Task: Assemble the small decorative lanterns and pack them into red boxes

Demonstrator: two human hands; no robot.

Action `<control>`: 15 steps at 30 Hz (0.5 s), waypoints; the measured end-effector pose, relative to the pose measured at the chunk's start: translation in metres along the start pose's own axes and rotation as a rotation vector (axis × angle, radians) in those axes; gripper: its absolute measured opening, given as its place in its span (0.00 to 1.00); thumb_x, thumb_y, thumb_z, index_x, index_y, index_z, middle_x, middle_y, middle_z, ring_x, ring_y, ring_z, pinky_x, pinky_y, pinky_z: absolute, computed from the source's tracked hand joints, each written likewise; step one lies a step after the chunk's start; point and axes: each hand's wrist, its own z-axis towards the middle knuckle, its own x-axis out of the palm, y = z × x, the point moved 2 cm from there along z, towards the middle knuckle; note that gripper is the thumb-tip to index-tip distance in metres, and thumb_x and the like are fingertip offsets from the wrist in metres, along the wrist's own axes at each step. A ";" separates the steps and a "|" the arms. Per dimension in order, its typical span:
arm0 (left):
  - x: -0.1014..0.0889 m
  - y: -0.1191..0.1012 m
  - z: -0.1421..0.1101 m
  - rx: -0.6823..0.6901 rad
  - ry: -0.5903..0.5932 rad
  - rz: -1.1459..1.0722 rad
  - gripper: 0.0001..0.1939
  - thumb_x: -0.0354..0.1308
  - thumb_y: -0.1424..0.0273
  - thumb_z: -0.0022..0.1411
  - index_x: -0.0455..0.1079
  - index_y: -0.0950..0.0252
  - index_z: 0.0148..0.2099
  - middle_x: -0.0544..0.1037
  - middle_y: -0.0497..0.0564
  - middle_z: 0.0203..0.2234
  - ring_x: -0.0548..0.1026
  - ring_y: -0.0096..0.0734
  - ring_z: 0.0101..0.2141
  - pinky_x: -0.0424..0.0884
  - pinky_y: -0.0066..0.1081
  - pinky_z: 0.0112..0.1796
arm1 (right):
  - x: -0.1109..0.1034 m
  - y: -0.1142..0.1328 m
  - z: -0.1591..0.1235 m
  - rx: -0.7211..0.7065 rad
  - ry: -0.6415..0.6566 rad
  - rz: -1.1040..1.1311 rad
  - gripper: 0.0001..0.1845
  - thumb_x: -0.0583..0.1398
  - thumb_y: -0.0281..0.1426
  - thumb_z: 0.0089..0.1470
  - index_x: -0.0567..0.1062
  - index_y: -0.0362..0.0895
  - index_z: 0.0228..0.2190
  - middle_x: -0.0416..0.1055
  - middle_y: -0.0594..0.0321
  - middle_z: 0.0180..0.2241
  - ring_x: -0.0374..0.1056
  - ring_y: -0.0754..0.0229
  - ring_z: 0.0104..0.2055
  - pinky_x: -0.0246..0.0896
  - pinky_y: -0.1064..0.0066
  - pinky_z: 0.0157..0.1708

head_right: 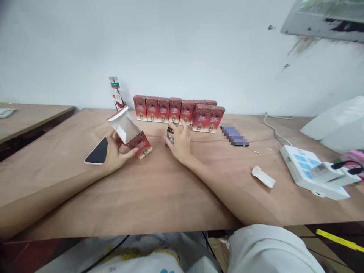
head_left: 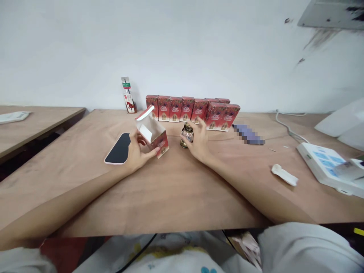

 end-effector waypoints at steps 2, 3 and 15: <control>-0.003 -0.001 0.002 -0.015 0.011 0.015 0.45 0.63 0.54 0.53 0.41 0.61 0.64 0.69 0.54 0.42 0.73 0.33 0.33 0.72 0.35 0.33 | 0.002 -0.011 0.005 0.022 0.083 0.097 0.26 0.58 0.36 0.56 0.62 0.50 0.55 0.62 0.52 0.54 0.59 0.47 0.58 0.55 0.47 0.56; -0.004 -0.003 0.003 -0.007 0.010 0.027 0.45 0.62 0.54 0.54 0.41 0.59 0.65 0.70 0.53 0.41 0.72 0.31 0.31 0.72 0.35 0.32 | 0.002 -0.015 0.008 0.018 0.113 0.139 0.26 0.58 0.36 0.55 0.62 0.49 0.55 0.65 0.53 0.52 0.61 0.49 0.56 0.57 0.50 0.55; -0.009 -0.035 0.035 0.144 0.224 0.081 0.39 0.65 0.52 0.49 0.58 0.60 0.59 0.74 0.49 0.34 0.74 0.33 0.28 0.74 0.35 0.28 | -0.041 0.076 0.060 0.043 0.071 0.745 0.29 0.55 0.48 0.57 0.56 0.56 0.57 0.63 0.61 0.53 0.66 0.54 0.53 0.69 0.60 0.48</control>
